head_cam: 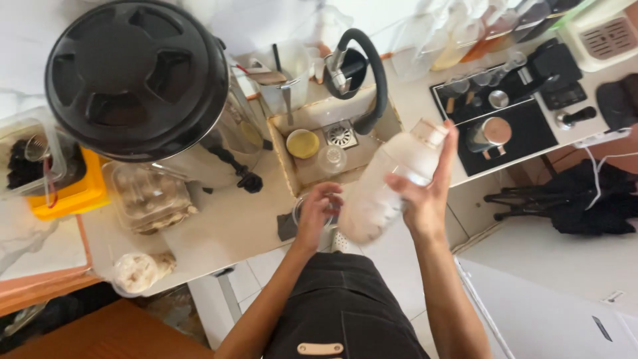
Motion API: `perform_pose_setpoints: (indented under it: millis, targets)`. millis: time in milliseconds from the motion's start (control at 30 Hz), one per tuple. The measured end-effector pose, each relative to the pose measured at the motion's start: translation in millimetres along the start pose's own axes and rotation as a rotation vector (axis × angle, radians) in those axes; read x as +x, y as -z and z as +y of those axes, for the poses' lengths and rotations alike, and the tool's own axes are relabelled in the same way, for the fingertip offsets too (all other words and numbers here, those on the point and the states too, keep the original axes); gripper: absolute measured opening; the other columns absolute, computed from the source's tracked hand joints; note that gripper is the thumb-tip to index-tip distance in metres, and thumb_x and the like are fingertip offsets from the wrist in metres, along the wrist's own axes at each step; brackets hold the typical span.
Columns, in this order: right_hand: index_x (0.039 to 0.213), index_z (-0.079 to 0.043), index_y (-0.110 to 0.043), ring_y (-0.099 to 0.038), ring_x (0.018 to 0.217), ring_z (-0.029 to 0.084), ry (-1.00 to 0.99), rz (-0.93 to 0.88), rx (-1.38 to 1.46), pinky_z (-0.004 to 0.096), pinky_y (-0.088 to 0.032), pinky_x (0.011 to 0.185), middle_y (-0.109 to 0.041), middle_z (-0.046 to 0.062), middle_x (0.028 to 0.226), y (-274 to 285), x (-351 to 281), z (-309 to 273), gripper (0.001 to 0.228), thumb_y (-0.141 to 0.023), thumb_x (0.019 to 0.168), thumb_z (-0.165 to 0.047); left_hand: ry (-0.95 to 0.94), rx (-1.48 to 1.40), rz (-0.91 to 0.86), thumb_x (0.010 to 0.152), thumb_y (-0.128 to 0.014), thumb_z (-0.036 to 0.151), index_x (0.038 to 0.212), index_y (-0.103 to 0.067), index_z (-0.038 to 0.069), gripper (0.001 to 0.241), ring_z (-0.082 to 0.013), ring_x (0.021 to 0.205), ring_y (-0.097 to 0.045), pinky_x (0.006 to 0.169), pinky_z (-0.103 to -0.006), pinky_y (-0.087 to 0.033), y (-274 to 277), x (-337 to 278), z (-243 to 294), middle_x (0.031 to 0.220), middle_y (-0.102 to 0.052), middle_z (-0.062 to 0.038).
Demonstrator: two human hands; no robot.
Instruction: Preparing iced beverages by shaking ingredients and pouring them into cups with toppings.
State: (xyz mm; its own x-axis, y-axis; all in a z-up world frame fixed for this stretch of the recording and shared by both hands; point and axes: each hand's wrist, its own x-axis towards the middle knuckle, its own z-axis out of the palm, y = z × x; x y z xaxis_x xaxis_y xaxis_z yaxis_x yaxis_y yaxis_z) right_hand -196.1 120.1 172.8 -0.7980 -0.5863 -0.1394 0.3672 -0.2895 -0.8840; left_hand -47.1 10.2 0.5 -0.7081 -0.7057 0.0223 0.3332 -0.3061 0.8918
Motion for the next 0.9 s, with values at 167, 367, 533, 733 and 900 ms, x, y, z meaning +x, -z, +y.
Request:
perform_pose_setpoints:
  millis: [167, 367, 533, 733, 900]
  targets:
    - [0.165, -0.024, -0.01, -0.057, 0.13, 0.029, 0.944, -0.354, -0.722, 0.044, -0.053, 0.11, -0.047, 0.019, 0.146, -0.4, 20.8, -27.7, 0.135, -0.099, 0.066, -0.002, 0.508, -0.55, -0.235, 0.102, -0.028, 0.052, 0.146, -0.043, 0.016, 0.058, -0.0258, 0.128, -0.057, 0.098, -0.0516, -0.054, -84.8, 39.4, 43.0, 0.142, -0.056, -0.008]
    - [0.156, -0.007, -0.018, -0.051, 0.143, 0.034, 0.406, -0.49, -0.555, 0.043, -0.044, 0.122, -0.044, 0.024, 0.155, -17.4, 4.6, -87.5, 0.113, -0.063, 0.083, -0.081, 0.453, -0.801, -0.194, 0.11, -0.029, 0.051, 0.15, -0.045, 0.006, 0.062, -0.0268, 0.131, -0.059, 0.111, -0.0454, -0.05, -114.2, 75.9, 26.1, 0.145, -0.057, -0.014]
    - [0.165, -0.005, -0.015, -0.045, 0.149, 0.042, 0.245, -0.539, -0.322, 0.056, -0.042, 0.123, -0.039, 0.03, 0.161, 30.8, 25.0, -71.5, 0.131, -0.04, 0.076, -0.098, 0.54, -0.662, -0.154, 0.108, -0.027, 0.048, 0.145, -0.048, 0.003, 0.062, -0.0282, 0.128, -0.061, 0.107, -0.0464, -0.052, -115.5, 72.8, 26.4, 0.14, -0.059, -0.015]
    - [0.166, -0.001, -0.014, -0.033, 0.155, 0.038, 0.182, -0.541, -0.095, 0.056, -0.027, 0.128, -0.03, 0.025, 0.167, 89.5, 29.8, -31.0, 0.14, -0.037, 0.07, -0.1, 0.645, -0.562, -0.167, 0.105, -0.022, 0.048, 0.14, -0.05, 0.004, 0.063, -0.0309, 0.123, -0.062, 0.1, -0.0495, -0.055, -128.5, 67.2, 22.5, 0.135, -0.061, -0.016]
    - [0.161, 0.002, -0.018, -0.028, 0.156, 0.032, 0.178, -0.498, -0.173, 0.055, -0.025, 0.13, -0.028, 0.018, 0.168, 120.8, 26.5, -2.4, 0.137, -0.044, 0.072, -0.098, 0.674, -0.577, -0.239, 0.108, -0.023, 0.047, 0.141, -0.049, 0.001, 0.063, -0.0305, 0.119, -0.063, 0.098, -0.0498, -0.055, -135.8, 67.3, 12.1, 0.135, -0.059, -0.019]
